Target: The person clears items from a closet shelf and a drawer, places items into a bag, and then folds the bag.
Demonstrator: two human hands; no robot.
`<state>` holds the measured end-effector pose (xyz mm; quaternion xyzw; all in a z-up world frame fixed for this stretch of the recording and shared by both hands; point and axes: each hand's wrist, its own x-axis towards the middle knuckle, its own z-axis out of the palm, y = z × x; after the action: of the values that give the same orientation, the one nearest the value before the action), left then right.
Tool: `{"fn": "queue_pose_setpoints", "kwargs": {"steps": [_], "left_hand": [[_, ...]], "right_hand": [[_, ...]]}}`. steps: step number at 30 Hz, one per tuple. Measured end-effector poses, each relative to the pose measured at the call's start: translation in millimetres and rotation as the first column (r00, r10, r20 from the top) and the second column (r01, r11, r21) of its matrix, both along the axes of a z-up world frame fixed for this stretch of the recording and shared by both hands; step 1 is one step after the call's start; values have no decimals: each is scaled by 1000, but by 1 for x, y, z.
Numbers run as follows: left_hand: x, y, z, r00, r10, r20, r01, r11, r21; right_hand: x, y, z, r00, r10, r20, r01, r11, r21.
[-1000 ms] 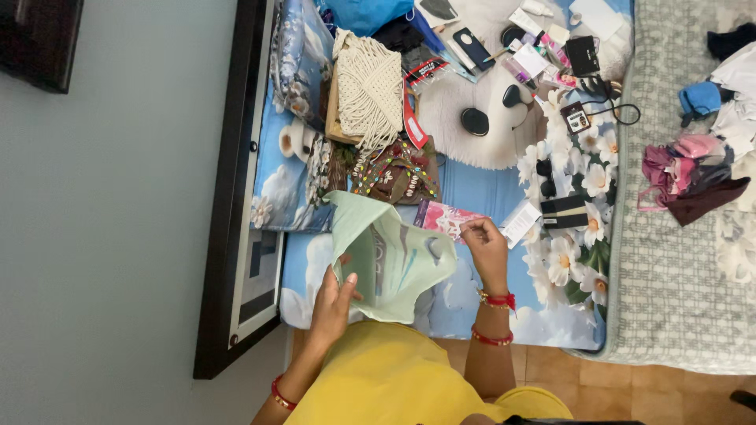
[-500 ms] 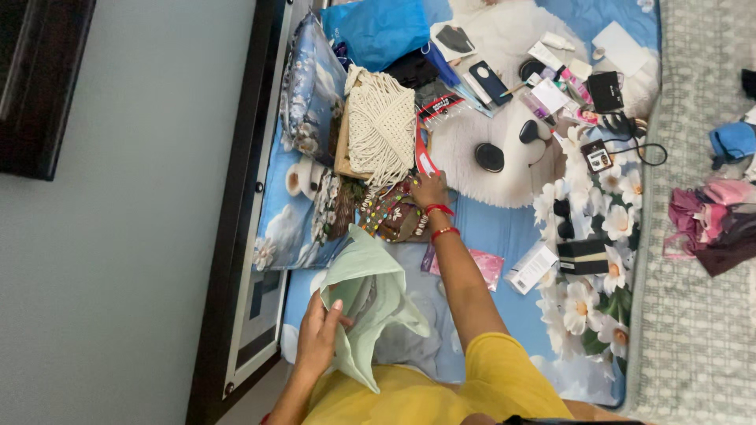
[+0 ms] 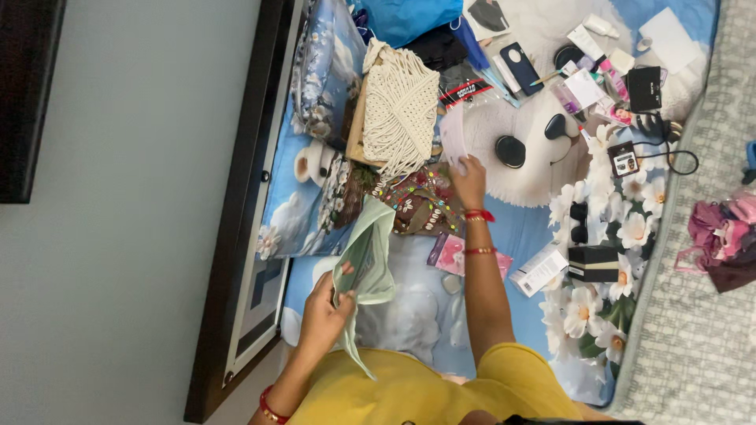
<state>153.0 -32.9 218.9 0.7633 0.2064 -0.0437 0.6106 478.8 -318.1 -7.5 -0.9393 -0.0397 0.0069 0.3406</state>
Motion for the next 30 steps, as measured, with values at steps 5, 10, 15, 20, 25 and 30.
{"fn": "queue_pose_setpoints", "kwargs": {"steps": [5, 10, 15, 20, 25, 30], "left_hand": [[9, -3, 19, 976, -62, -209, 94, 985, 146], [-8, -5, 7, 980, -188, 67, 130, 856, 501], [-21, -2, 11, 979, -175, -104, 202, 909, 365], [-35, 10, 22, 988, -133, -76, 150, 940, 307], [-44, 11, 11, 993, -115, -1, 113, 970, 213], [-55, -7, -31, 964, -95, 247, 107, 993, -39]], "right_hand": [[-98, -24, 162, 996, -16, -87, 58, 860, 506], [-187, -25, 268, 998, 27, -58, 23, 697, 717], [-238, -37, 289, 996, -64, -56, 75, 367, 927], [-274, -21, 308, 998, -53, 15, 15, 530, 848], [-286, 29, 300, 995, 82, 64, -92, 982, 168], [-312, 85, 247, 873, 474, -113, -441, 867, 231]]}}
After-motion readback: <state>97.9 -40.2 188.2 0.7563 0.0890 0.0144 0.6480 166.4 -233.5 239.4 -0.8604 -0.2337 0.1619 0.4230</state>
